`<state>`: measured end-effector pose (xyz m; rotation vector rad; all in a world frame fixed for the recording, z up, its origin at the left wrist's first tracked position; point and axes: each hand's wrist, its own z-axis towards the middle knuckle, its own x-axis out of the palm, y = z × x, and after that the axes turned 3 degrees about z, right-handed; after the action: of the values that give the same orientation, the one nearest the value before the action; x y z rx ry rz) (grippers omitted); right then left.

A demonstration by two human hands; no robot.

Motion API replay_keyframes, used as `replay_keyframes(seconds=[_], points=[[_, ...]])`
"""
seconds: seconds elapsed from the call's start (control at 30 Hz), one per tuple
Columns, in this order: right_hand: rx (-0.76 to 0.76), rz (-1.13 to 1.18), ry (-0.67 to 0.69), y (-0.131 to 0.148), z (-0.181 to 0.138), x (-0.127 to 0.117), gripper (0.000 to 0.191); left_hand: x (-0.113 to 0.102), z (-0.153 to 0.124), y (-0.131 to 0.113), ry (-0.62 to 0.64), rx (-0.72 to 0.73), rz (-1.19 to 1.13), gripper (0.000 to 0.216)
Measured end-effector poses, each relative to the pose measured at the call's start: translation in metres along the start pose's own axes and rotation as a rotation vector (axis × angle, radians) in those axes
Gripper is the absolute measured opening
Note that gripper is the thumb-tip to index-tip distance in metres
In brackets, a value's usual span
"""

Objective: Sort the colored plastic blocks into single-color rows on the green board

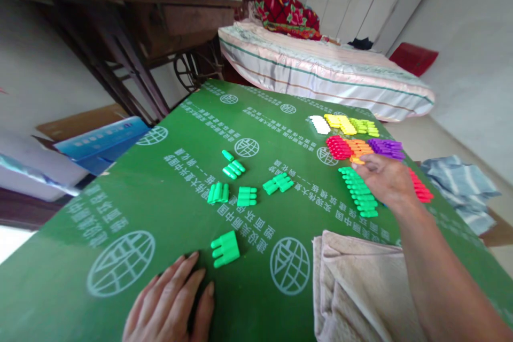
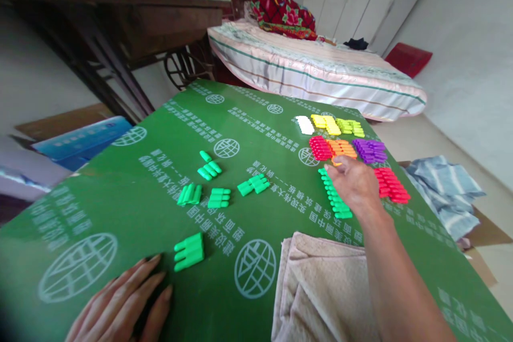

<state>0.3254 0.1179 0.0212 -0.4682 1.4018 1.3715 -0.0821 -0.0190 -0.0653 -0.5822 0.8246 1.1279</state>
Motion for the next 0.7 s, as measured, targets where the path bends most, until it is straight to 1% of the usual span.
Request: replay_keyframes(seconds=[0.07, 0.17, 0.3, 0.4, 0.47, 0.53, 0.63, 0.7], points=[[-0.097, 0.083, 0.098, 0.017, -0.017, 0.011, 0.034, -0.006, 0.005, -0.004, -0.009, 0.026, 0.030, 0.030], [-0.287, 0.142, 0.298, 0.059, -0.050, 0.024, 0.031, -0.012, 0.010, -0.010, -0.035, 0.040, 0.039, 0.023], [-0.544, 0.053, 0.535, 0.117, -0.090, 0.033, 0.024, -0.015, 0.011, -0.015, -0.034, 0.025, 0.032, 0.021], [-0.667, -0.025, 0.644, 0.145, -0.108, 0.038, 0.018, -0.014, 0.008, -0.016, -0.024, 0.003, 0.022, 0.023], [-0.719, -0.064, 0.662, 0.155, -0.113, 0.043, 0.015, -0.014, 0.007, -0.017, -0.022, -0.007, 0.021, 0.023], [-0.749, -0.102, 0.629, 0.161, -0.113, 0.049, 0.016, -0.015, 0.008, -0.018, -0.028, -0.010, 0.023, 0.022], [-0.782, -0.162, 0.554, 0.167, -0.104, 0.063, 0.027, -0.016, 0.009, -0.019, -0.040, -0.007, 0.030, 0.021], [-0.820, -0.197, 0.543, 0.171, -0.096, 0.070, 0.035, -0.016, 0.009, -0.017, -0.038, 0.002, 0.036, 0.023]])
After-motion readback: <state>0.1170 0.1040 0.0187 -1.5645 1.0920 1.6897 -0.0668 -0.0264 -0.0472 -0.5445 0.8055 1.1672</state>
